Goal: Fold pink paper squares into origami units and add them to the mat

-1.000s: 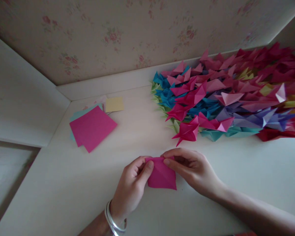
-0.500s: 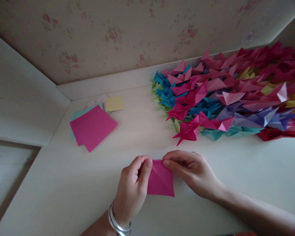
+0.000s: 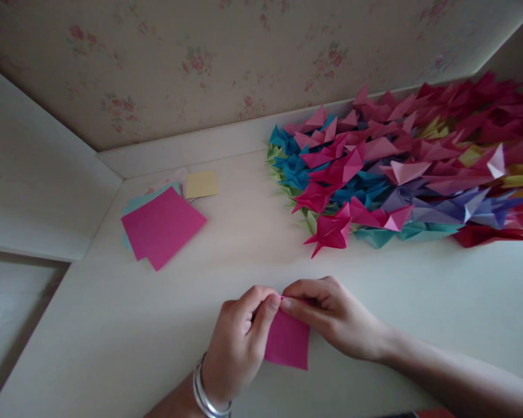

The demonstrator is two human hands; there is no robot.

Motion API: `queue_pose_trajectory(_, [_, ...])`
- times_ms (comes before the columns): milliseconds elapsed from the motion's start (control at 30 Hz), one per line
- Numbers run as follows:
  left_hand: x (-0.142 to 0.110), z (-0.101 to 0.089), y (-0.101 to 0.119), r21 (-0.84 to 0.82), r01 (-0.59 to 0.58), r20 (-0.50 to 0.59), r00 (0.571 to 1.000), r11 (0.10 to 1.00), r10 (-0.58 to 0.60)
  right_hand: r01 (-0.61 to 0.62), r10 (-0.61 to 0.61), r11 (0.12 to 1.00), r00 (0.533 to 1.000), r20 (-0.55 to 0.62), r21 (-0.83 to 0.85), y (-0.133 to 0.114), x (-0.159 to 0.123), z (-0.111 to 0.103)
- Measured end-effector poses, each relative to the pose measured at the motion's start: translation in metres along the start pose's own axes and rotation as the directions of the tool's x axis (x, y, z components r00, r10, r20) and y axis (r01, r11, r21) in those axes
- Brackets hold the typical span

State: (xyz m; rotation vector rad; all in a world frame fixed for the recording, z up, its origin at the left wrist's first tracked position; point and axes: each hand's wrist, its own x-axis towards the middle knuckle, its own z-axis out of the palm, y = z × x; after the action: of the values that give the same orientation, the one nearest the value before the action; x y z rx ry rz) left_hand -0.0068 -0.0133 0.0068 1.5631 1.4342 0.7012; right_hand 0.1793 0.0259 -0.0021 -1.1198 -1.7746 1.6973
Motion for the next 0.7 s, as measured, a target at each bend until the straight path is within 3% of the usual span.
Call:
queue_pose_trajectory(167, [0.0012,0.0003,0.0002,-0.05,0.043,0.019,0.999,0.998,-0.042,0.031,-0.031,0.998,0.999,0.01,-0.048,-0.0014,-0.0025,-0.001])
queue_pose_trajectory(300, [0.0034,-0.0033,-0.0007,-0.146,0.075,-0.034,0.996,0.986,-0.081,0.0,-0.001,0.999,1.0,-0.02,-0.047,-0.0025,-0.0019,-0.0038])
queue_pose_trajectory(600, [0.0059,-0.0075,-0.0022,-0.35,0.148,-0.089,0.978,0.925,-0.19,-0.038,0.045,0.996,0.994,-0.102,0.076,-0.0058,-0.0005,-0.0074])
queue_pose_trajectory(700, [0.0018,-0.0084,-0.0034,-0.407,0.084,-0.094,0.987,0.91,-0.133,-0.057,0.093,0.97,0.985,-0.145,0.237,-0.0024,0.0008,-0.0097])
